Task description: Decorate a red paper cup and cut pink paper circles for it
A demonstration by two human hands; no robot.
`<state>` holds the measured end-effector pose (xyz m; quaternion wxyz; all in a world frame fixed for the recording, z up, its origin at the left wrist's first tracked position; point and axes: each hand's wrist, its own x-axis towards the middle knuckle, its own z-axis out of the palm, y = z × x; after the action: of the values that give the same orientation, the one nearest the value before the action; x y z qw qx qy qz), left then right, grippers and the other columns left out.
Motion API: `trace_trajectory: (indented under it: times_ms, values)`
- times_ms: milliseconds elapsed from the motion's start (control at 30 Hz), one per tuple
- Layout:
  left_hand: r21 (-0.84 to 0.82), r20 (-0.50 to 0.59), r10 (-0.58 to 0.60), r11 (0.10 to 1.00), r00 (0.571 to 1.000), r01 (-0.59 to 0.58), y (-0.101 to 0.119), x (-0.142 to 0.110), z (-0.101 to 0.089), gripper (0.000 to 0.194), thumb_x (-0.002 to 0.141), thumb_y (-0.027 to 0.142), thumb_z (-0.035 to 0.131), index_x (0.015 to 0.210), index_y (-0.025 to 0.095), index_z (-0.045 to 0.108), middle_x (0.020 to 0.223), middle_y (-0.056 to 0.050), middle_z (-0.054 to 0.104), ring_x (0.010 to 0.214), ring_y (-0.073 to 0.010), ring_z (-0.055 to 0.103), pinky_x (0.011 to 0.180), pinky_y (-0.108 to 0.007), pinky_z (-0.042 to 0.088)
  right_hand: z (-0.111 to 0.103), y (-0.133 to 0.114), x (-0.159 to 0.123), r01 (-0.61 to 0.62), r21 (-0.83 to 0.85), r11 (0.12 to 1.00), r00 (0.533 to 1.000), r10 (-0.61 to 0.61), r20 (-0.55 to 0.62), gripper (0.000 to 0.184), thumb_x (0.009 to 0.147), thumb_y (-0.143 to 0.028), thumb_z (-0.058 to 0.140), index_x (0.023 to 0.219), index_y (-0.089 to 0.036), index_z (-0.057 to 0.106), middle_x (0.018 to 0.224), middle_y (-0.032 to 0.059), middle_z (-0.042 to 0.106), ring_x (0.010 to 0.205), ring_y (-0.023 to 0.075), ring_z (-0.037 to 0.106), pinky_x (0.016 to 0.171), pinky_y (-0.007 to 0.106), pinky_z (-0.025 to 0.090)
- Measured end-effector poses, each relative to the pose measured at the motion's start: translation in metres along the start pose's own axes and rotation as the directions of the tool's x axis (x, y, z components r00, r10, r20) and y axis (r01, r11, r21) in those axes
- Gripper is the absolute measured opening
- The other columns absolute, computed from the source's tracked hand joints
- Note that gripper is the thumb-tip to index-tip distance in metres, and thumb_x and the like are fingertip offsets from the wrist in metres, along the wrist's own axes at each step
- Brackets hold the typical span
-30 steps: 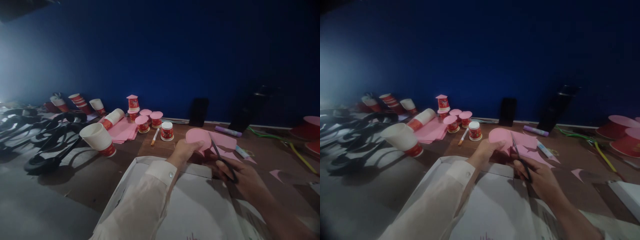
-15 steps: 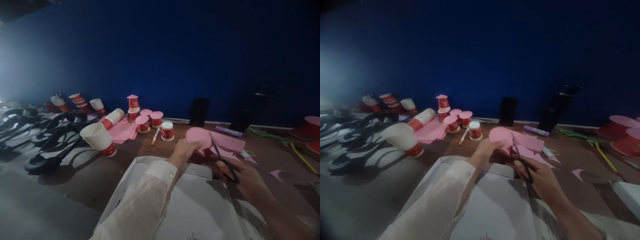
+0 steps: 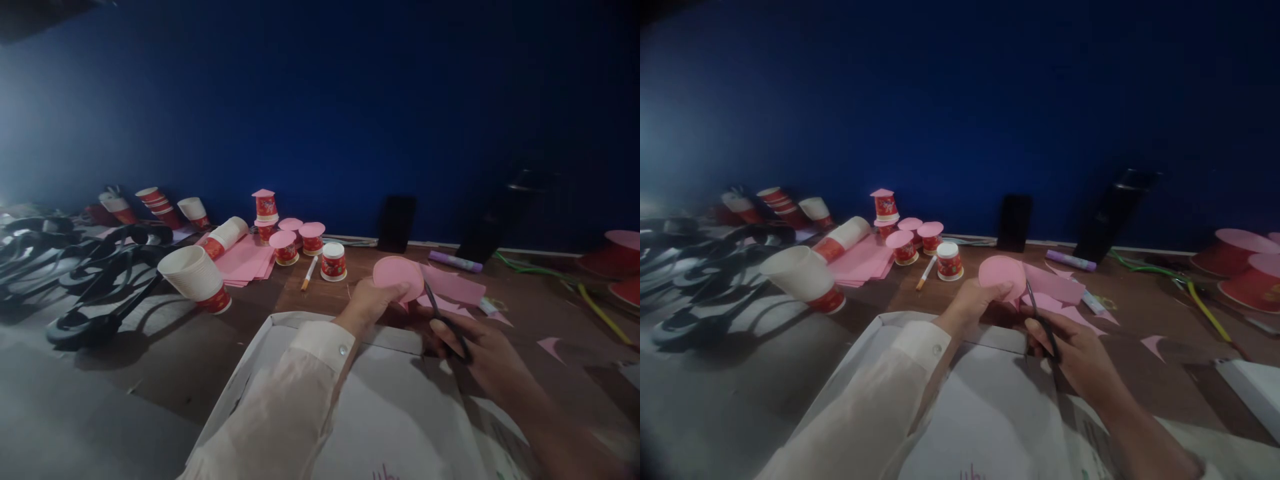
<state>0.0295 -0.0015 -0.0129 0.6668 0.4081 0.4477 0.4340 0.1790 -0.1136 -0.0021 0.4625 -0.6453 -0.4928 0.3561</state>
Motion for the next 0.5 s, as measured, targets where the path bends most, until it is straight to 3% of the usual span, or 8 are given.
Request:
trace_trajectory:
  times_ms: [100, 300, 500]
  values:
    - [0.060, 0.000, 0.009, 0.998, 1.000, -0.009, 0.0028, -0.0012, 0.0015, 0.029, 0.063, 0.024, 0.093, 0.086, 0.012, 0.080, 0.084, -0.010, 0.077, 0.084, -0.0233, 0.072, 0.083, -0.035, 0.057, -0.0010, 0.0002, 0.0014, 0.030, -0.013, 0.999, 1.000, -0.030, 0.005, 0.044, 0.080, -0.066, 0.072, 0.078, -0.022, 0.074, 0.062, 0.0017, 0.061, 0.062, 0.0174, 0.056, 0.063, 0.030, 0.047]
    - [0.042, 0.030, -0.001, 0.999, 1.000, 0.000, 0.0036, -0.0033, 0.0022, 0.030, 0.063, 0.024, 0.094, 0.085, 0.012, 0.079, 0.079, -0.009, 0.076, 0.080, -0.0226, 0.071, 0.080, -0.035, 0.058, -0.0028, 0.0010, 0.0031, 0.044, -0.018, 0.999, 0.999, -0.044, 0.022, 0.044, 0.081, -0.067, 0.070, 0.078, -0.023, 0.074, 0.063, 0.0017, 0.061, 0.063, 0.0175, 0.056, 0.064, 0.031, 0.047]
    - [0.081, 0.016, -0.041, 0.996, 0.999, 0.039, 0.0055, -0.0052, 0.0024, 0.033, 0.064, 0.028, 0.093, 0.088, 0.011, 0.078, 0.072, -0.007, 0.074, 0.072, -0.0204, 0.070, 0.072, -0.033, 0.057, -0.0002, -0.0016, 0.0013, 0.076, -0.052, 0.996, 0.996, -0.077, -0.033, 0.042, 0.083, -0.064, 0.068, 0.076, -0.023, 0.074, 0.058, 0.0022, 0.061, 0.059, 0.0174, 0.055, 0.061, 0.030, 0.046]
